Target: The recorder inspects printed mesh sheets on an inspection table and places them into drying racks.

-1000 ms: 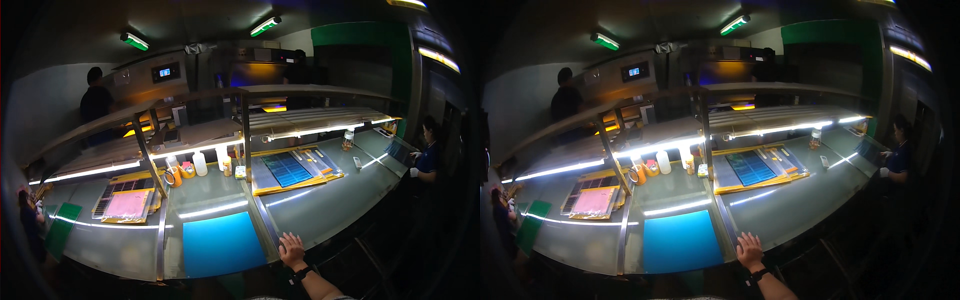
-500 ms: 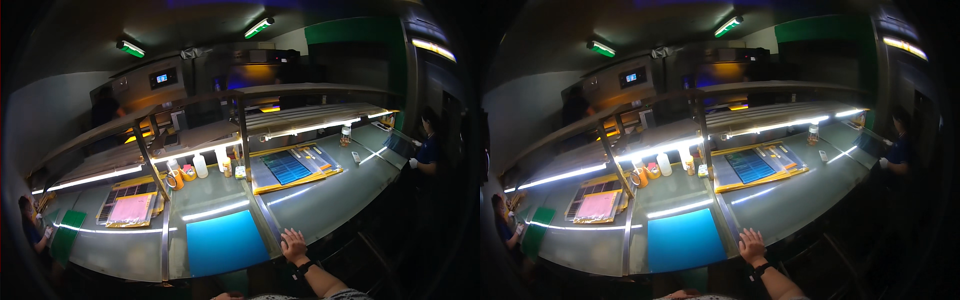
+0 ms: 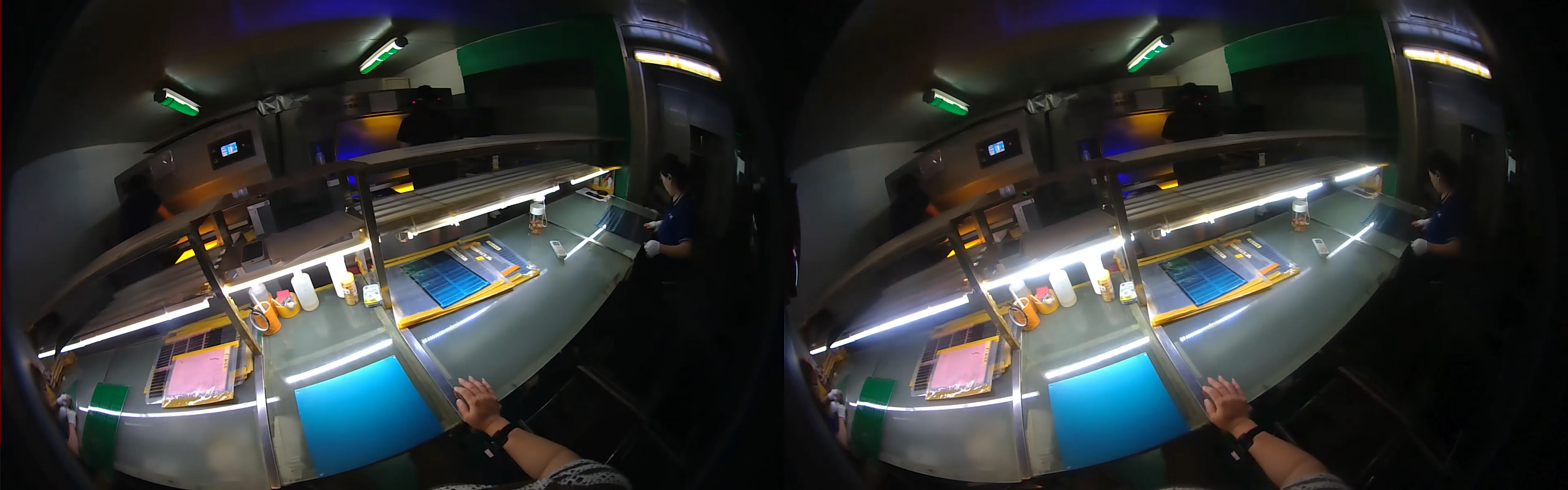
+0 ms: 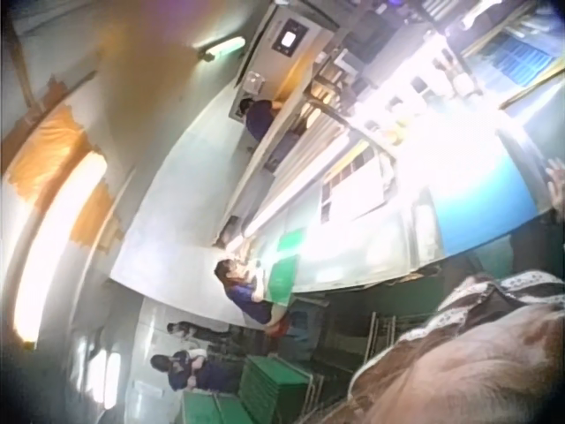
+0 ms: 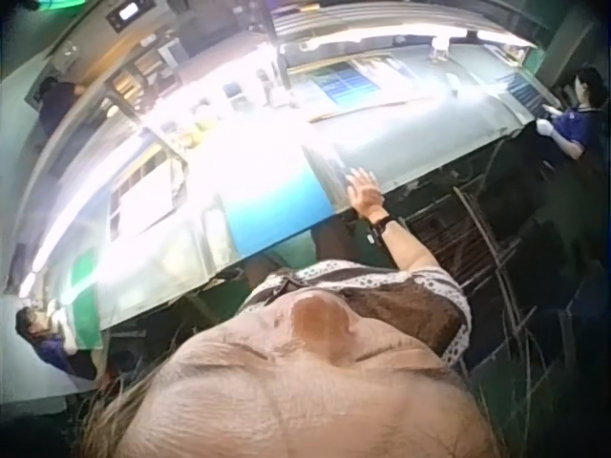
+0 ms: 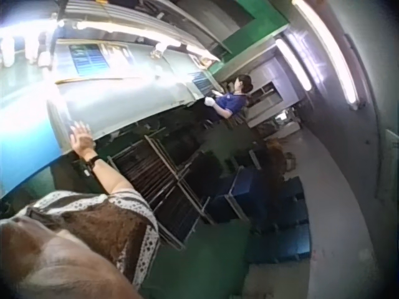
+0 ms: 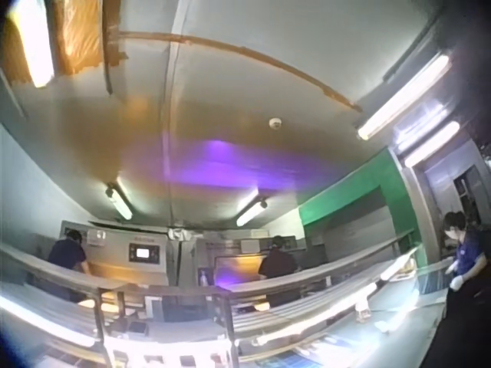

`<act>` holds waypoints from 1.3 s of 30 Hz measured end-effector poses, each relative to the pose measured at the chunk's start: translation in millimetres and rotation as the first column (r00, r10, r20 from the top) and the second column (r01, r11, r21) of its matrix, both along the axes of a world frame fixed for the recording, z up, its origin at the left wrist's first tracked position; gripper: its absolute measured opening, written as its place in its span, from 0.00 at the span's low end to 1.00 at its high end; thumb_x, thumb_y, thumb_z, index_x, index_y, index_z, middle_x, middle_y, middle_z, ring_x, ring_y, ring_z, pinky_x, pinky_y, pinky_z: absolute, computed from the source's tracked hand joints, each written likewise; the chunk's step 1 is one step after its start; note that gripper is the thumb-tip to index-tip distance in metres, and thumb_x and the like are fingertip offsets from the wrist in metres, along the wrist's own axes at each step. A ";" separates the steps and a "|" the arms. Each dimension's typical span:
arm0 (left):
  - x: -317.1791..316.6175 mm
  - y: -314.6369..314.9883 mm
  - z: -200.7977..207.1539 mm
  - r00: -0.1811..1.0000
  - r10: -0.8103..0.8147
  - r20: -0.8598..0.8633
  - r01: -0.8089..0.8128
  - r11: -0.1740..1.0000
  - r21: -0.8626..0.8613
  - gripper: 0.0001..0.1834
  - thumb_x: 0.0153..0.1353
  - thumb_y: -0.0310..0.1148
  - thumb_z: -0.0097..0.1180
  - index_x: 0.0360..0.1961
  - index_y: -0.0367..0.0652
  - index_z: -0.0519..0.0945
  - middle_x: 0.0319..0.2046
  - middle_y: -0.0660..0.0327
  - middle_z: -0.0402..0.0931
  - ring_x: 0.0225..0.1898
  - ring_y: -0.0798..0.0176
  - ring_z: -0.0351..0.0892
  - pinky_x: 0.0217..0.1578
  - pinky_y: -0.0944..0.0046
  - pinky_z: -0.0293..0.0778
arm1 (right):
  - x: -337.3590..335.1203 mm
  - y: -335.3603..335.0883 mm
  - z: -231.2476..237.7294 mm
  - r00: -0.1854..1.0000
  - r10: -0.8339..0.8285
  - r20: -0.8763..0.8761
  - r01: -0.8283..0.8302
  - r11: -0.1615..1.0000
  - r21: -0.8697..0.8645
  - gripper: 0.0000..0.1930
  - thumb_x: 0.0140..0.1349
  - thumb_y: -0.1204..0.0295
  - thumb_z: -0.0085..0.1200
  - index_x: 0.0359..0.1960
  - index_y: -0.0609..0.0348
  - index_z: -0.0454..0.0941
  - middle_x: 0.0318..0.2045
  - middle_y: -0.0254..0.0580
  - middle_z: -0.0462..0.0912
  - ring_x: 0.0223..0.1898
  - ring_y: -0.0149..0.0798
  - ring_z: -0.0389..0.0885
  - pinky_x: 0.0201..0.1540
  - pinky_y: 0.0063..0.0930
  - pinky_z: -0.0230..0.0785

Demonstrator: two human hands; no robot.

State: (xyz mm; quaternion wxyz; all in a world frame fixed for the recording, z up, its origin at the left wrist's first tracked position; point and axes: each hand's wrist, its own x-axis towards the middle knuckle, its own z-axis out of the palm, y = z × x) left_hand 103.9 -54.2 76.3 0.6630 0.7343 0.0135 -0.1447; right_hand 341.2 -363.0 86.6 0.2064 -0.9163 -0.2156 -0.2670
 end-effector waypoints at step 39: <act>39.7 94.5 22.6 0.788 0.300 0.538 -0.547 -0.060 0.835 0.23 0.64 0.46 0.37 0.55 0.49 0.72 0.59 0.49 0.63 0.65 0.44 0.51 0.58 0.31 0.45 | -3.7 7.6 8.4 1.000 -0.019 -0.004 0.018 0.998 -0.059 0.15 0.55 0.66 0.47 0.45 0.49 0.74 0.54 0.37 0.71 0.58 0.44 0.66 0.61 0.47 0.53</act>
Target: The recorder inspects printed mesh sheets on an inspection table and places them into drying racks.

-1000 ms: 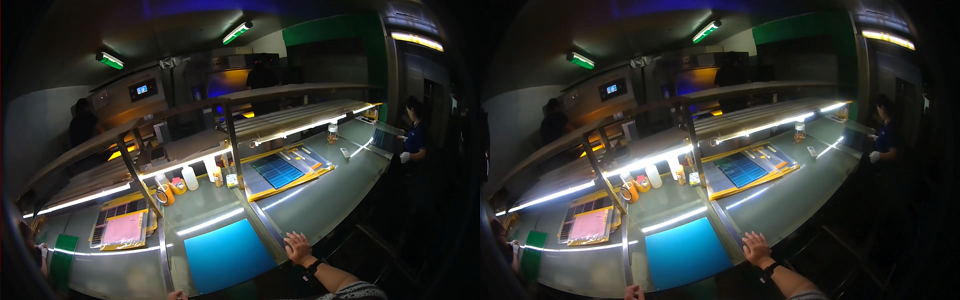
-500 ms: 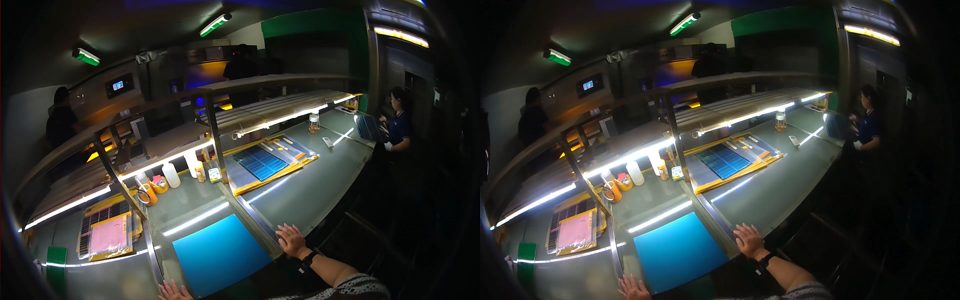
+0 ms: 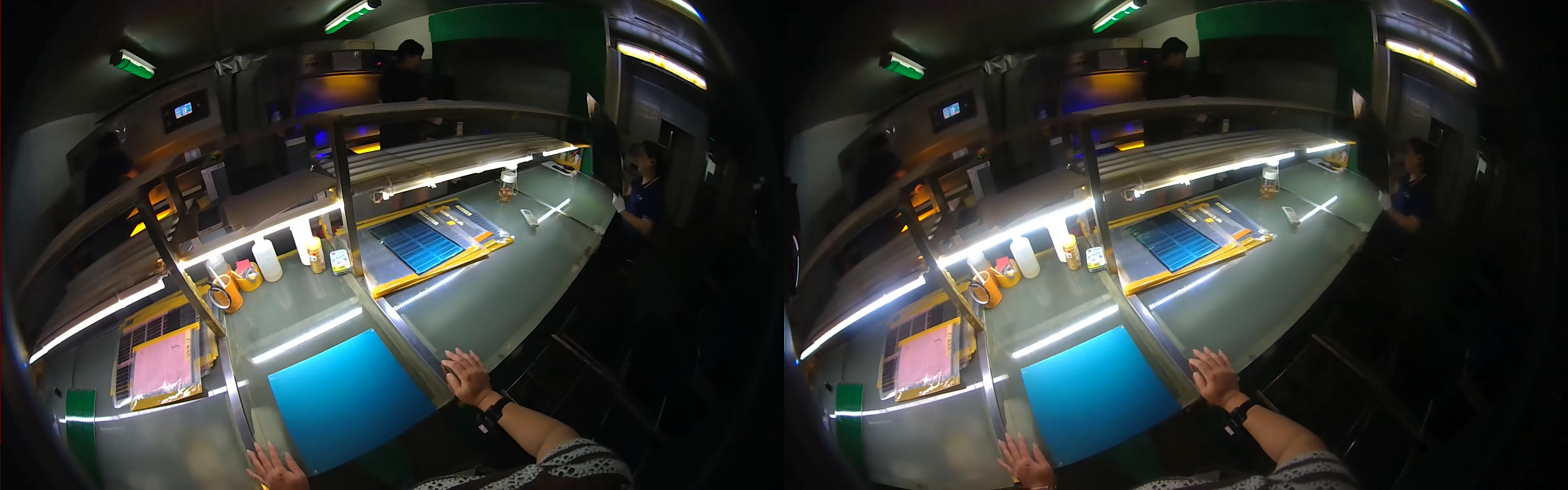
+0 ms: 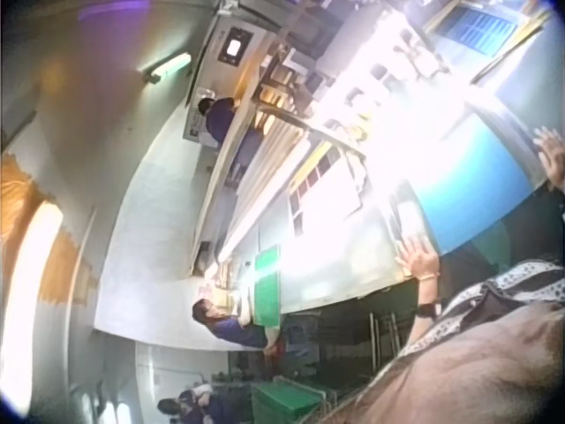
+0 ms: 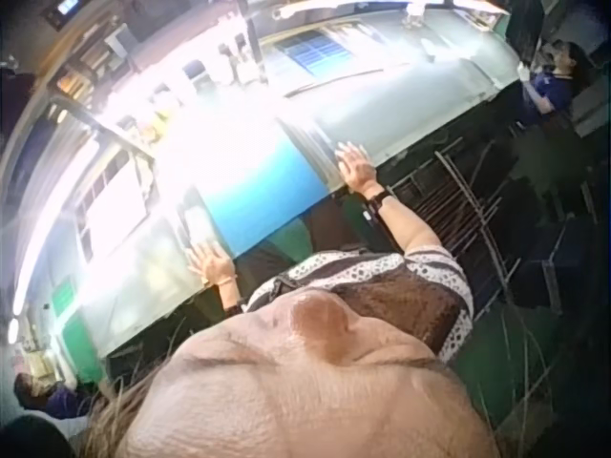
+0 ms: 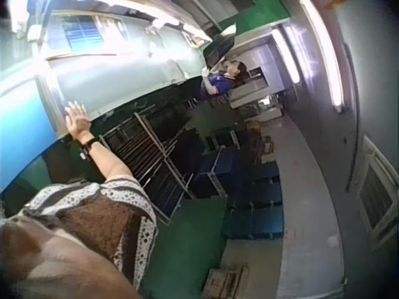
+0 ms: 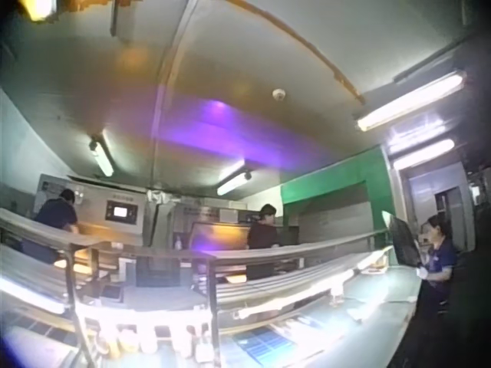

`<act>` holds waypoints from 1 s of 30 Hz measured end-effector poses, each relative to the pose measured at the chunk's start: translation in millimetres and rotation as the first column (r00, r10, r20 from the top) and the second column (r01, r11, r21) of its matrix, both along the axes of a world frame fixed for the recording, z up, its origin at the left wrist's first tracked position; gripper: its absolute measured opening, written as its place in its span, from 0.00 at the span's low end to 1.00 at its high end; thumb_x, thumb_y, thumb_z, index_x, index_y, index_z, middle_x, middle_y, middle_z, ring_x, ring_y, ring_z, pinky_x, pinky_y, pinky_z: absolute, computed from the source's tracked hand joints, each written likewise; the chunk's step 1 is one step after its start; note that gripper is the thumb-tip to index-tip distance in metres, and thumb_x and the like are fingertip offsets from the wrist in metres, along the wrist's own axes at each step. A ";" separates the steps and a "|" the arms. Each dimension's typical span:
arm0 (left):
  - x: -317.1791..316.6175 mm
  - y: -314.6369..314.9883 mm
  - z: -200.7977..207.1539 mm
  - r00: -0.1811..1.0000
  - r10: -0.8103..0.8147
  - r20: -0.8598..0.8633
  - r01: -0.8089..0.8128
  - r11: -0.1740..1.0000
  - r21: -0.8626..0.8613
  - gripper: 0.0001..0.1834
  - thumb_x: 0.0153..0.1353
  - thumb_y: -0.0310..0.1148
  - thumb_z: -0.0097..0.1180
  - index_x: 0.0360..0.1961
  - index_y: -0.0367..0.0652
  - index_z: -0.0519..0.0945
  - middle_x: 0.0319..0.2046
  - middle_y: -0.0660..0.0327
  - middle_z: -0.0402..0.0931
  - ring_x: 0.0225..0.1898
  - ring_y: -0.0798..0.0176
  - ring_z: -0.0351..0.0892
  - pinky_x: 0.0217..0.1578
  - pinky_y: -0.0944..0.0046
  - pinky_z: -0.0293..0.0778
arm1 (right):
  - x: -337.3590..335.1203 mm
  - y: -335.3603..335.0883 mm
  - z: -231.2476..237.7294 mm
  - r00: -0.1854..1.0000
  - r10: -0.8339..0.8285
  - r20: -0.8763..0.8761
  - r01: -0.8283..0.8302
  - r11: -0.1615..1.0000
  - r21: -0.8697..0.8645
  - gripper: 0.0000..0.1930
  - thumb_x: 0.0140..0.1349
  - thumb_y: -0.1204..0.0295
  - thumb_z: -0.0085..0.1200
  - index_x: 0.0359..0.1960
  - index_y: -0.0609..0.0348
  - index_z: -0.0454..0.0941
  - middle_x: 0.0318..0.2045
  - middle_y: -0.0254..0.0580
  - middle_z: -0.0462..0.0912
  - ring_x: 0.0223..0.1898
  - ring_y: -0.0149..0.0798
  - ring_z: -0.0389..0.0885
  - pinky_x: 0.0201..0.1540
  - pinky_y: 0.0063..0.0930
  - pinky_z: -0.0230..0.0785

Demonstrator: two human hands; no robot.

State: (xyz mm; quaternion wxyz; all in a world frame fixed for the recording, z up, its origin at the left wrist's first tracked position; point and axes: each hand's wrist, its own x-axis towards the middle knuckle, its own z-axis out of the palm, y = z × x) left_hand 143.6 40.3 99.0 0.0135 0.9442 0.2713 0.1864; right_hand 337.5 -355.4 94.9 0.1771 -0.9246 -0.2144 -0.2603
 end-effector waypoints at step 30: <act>1.6 4.2 -15.2 0.994 0.052 -0.100 -0.051 0.999 0.009 0.23 0.65 0.46 0.36 0.59 0.57 0.68 0.63 0.56 0.58 0.66 0.49 0.47 0.59 0.34 0.44 | 184.1 -222.2 100.8 0.770 0.012 -0.638 0.405 0.763 0.503 0.15 0.62 0.61 0.47 0.39 0.60 0.77 0.31 0.37 0.80 0.29 0.27 0.77 0.31 0.23 0.71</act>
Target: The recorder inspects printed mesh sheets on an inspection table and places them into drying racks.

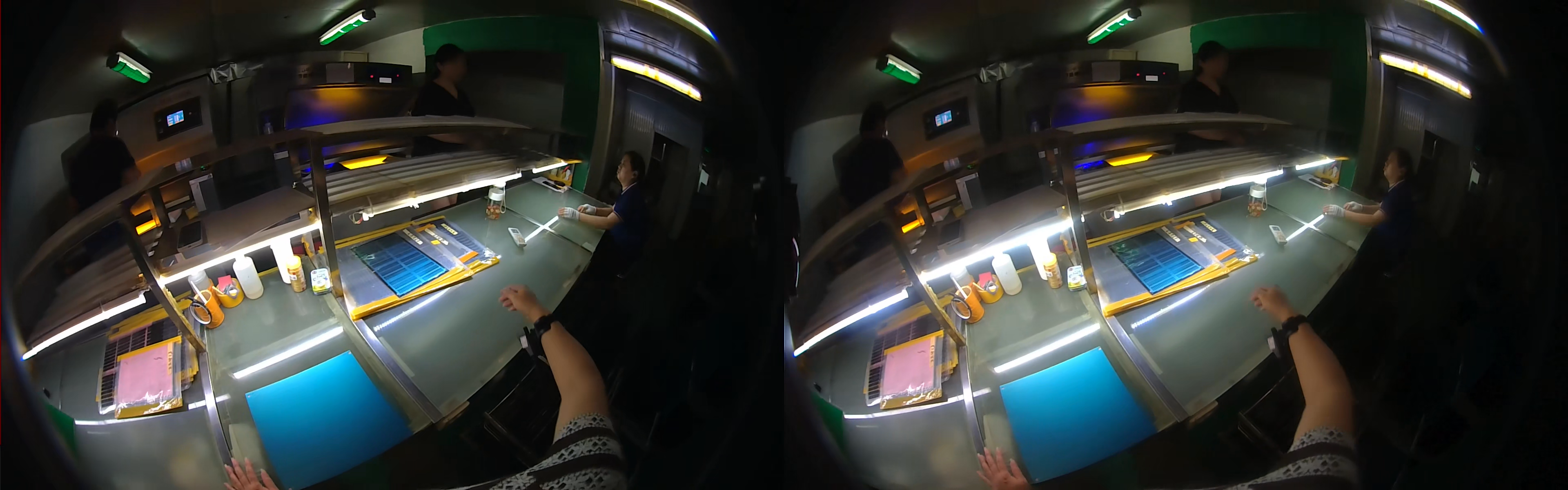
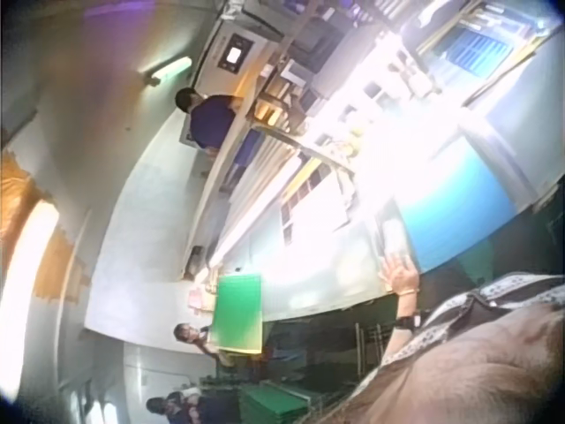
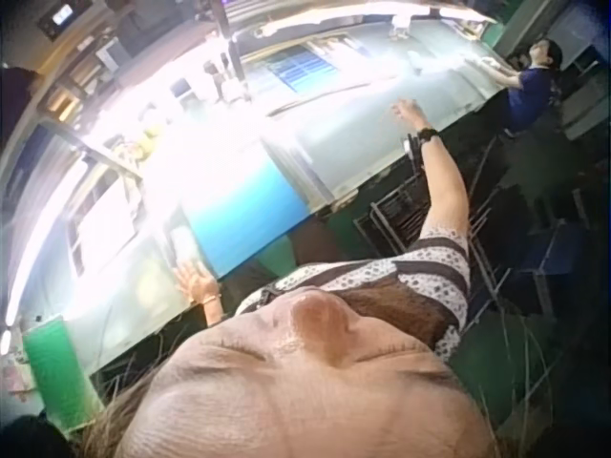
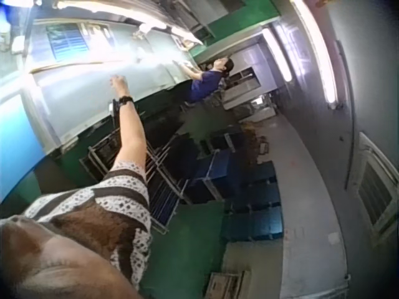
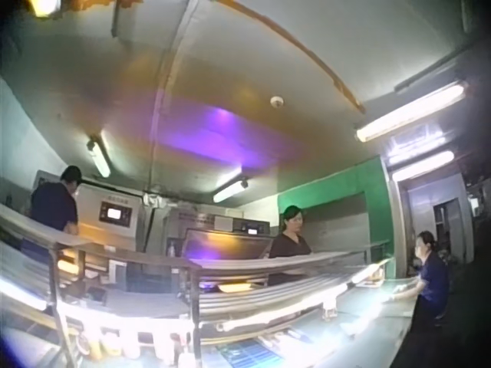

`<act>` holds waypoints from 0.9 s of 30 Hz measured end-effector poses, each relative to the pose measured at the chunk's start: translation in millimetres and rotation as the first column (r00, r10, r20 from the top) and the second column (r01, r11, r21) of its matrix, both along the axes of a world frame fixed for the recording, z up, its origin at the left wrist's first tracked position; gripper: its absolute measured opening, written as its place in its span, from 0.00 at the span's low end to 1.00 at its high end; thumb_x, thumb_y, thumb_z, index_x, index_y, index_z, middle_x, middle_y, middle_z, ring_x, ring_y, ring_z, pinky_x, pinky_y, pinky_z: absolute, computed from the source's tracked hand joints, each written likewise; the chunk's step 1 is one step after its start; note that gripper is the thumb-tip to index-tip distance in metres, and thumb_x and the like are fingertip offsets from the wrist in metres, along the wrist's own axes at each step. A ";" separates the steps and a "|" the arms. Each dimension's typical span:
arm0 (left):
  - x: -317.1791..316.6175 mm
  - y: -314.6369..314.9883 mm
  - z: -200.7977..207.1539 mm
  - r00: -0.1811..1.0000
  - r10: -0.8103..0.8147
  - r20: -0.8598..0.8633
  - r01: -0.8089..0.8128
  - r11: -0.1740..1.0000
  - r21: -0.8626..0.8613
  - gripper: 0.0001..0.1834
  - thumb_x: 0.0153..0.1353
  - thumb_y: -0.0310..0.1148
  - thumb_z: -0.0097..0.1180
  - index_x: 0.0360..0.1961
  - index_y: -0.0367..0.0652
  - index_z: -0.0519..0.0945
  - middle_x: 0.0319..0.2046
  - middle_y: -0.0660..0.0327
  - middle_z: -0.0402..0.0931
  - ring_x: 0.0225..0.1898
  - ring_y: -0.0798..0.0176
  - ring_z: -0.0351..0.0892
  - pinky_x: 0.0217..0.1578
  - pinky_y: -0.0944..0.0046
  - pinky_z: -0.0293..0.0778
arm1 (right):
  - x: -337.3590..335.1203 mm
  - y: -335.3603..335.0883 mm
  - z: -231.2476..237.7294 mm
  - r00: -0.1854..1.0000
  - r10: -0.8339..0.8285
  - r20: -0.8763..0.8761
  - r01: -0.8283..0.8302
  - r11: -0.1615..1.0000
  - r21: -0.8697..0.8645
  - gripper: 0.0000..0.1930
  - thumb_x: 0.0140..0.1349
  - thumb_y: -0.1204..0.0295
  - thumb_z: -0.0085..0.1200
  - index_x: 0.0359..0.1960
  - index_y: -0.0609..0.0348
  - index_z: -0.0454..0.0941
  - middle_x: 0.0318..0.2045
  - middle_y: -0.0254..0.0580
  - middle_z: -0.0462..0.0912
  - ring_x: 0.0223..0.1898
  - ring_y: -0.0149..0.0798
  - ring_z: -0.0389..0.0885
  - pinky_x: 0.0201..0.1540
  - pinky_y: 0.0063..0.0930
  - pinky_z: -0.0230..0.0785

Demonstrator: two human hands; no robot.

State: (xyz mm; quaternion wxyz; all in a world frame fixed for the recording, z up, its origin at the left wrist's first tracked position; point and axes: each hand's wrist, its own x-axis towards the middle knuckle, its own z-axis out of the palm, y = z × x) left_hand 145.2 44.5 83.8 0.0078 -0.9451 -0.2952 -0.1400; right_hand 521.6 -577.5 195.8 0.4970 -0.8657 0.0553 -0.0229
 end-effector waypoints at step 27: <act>3.5 -0.4 3.4 0.998 -0.022 0.055 0.020 0.999 0.035 0.25 0.62 0.44 0.41 0.60 0.48 0.65 0.64 0.54 0.55 0.66 0.46 0.48 0.59 0.35 0.44 | 228.5 258.0 103.2 0.423 0.117 0.899 0.160 0.966 -0.201 0.16 0.49 0.75 0.54 0.43 0.62 0.73 0.40 0.49 0.78 0.42 0.51 0.76 0.46 0.36 0.68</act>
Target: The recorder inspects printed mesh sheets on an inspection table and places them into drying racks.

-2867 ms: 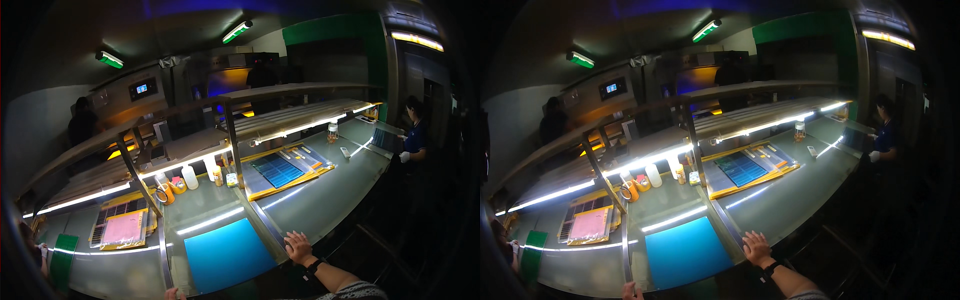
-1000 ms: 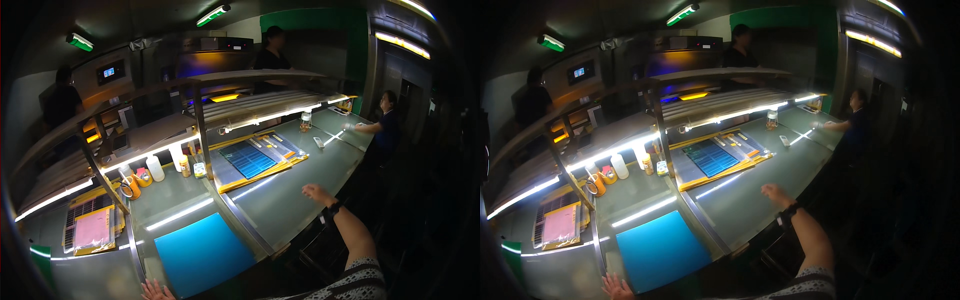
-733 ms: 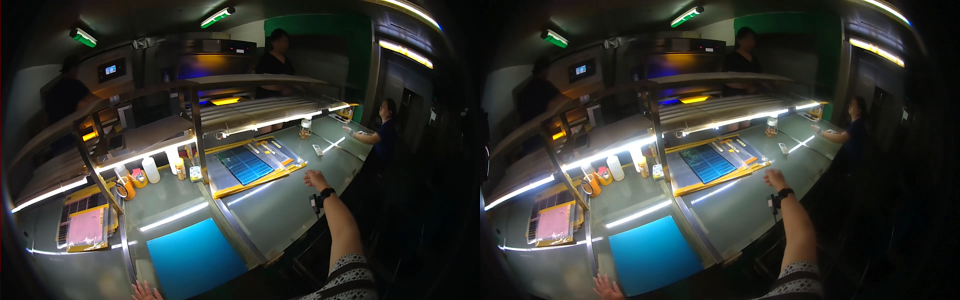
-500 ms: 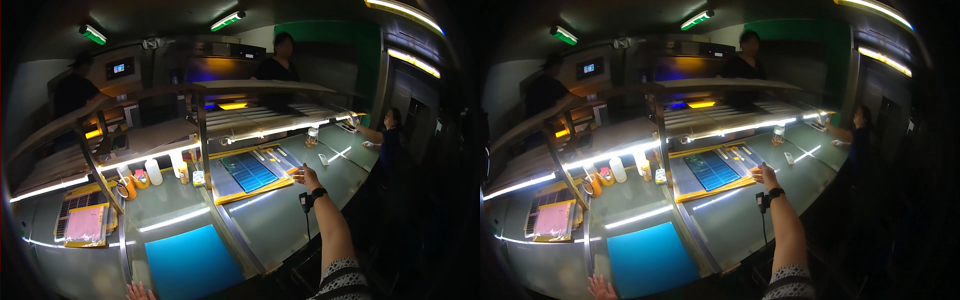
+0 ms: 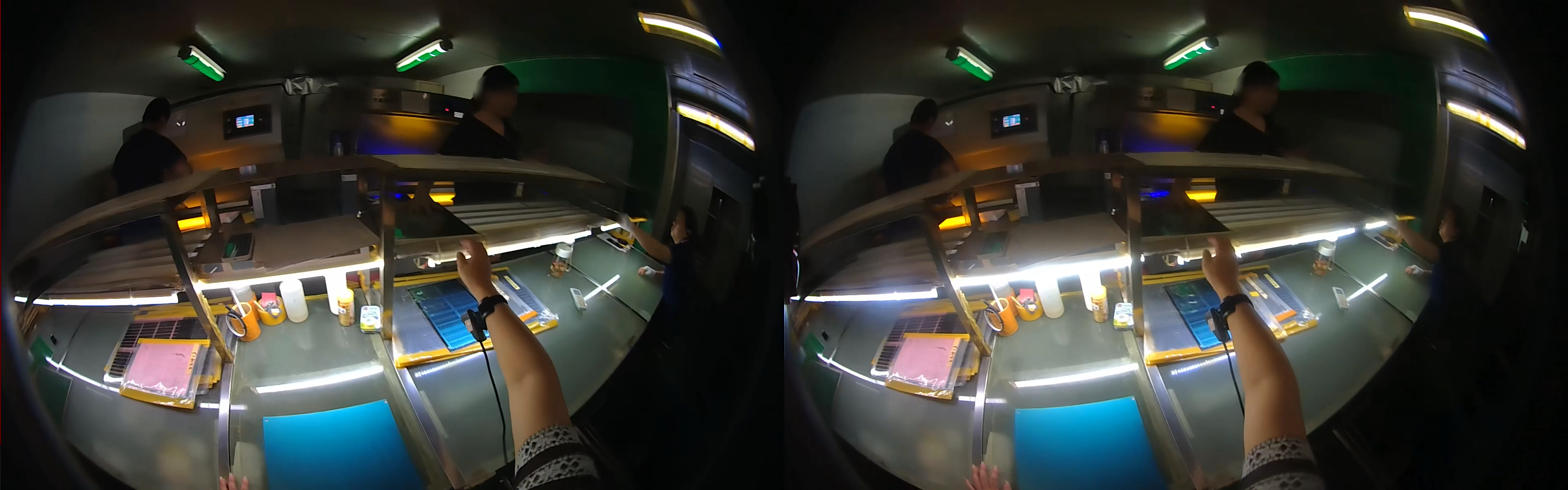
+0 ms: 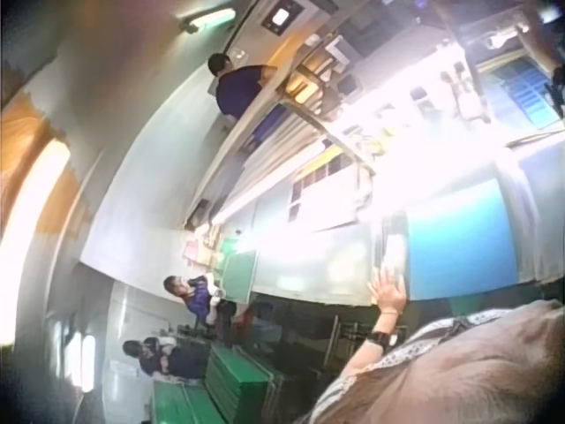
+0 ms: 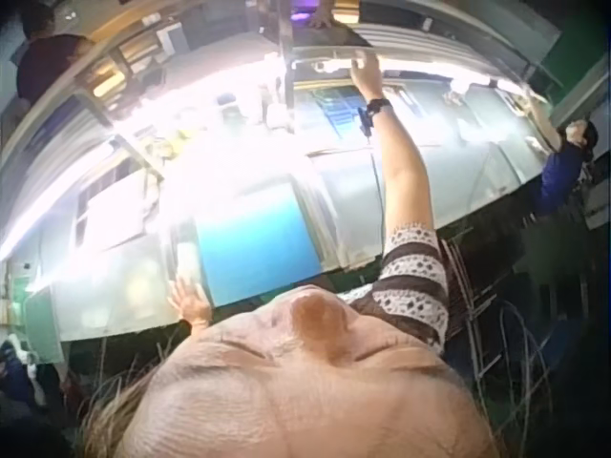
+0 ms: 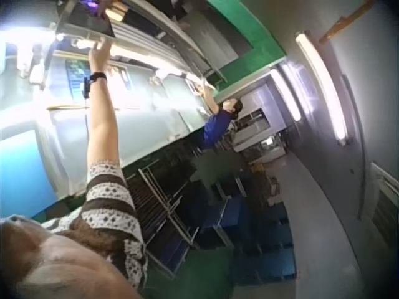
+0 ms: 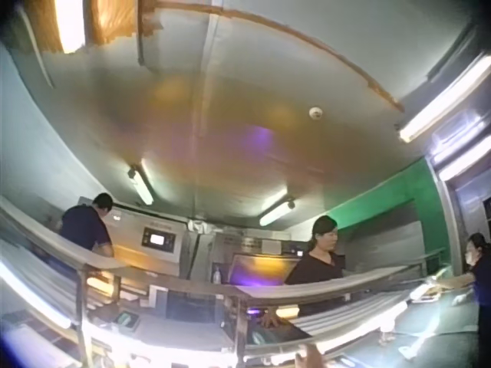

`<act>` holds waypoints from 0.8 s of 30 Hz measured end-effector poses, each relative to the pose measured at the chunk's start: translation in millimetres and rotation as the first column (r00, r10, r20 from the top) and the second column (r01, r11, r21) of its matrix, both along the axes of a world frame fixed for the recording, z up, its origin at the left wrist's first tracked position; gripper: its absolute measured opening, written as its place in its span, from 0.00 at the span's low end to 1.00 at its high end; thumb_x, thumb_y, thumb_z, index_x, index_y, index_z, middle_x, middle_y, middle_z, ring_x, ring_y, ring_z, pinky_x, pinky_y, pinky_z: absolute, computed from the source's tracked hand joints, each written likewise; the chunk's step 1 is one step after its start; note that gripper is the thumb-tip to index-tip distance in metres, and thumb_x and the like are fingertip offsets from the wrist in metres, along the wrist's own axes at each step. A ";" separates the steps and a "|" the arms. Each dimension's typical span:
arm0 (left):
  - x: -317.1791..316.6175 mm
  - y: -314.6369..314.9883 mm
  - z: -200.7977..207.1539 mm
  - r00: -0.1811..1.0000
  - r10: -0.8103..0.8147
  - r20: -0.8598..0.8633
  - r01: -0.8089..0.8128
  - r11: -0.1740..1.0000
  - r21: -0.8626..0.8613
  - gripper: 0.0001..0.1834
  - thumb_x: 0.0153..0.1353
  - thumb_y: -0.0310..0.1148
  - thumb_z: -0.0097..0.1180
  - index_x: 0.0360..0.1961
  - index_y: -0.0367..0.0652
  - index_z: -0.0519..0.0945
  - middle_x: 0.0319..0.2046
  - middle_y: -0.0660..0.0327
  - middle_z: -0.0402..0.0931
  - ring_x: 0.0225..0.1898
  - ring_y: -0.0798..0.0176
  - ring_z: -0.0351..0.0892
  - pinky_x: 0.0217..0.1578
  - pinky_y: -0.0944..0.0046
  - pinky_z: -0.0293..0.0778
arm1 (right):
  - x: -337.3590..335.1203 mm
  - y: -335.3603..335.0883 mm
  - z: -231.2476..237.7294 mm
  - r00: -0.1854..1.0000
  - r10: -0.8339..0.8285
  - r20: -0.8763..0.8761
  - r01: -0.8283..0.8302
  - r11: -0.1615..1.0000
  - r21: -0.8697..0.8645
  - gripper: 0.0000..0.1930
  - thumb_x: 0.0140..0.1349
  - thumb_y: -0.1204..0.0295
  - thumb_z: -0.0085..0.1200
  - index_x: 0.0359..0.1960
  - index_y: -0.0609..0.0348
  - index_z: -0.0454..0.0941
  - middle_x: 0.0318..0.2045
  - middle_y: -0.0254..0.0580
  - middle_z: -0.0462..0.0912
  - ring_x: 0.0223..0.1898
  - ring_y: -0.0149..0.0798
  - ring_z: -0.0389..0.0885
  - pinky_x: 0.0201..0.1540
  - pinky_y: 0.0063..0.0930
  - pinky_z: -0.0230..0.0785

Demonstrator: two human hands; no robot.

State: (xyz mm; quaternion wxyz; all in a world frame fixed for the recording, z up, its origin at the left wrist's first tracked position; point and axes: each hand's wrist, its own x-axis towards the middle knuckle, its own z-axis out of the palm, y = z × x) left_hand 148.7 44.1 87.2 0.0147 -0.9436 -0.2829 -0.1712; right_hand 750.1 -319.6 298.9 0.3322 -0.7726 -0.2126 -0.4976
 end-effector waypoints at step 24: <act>1.3 -6.0 3.2 0.999 -0.014 -0.032 0.015 0.999 0.041 0.29 0.57 0.43 0.48 0.60 0.47 0.63 0.63 0.53 0.54 0.65 0.50 0.49 0.61 0.40 0.46 | -93.0 -86.6 24.7 0.966 -0.215 0.146 0.259 0.773 -0.579 0.13 0.43 0.83 0.47 0.33 0.59 0.76 0.36 0.46 0.76 0.38 0.49 0.75 0.40 0.40 0.70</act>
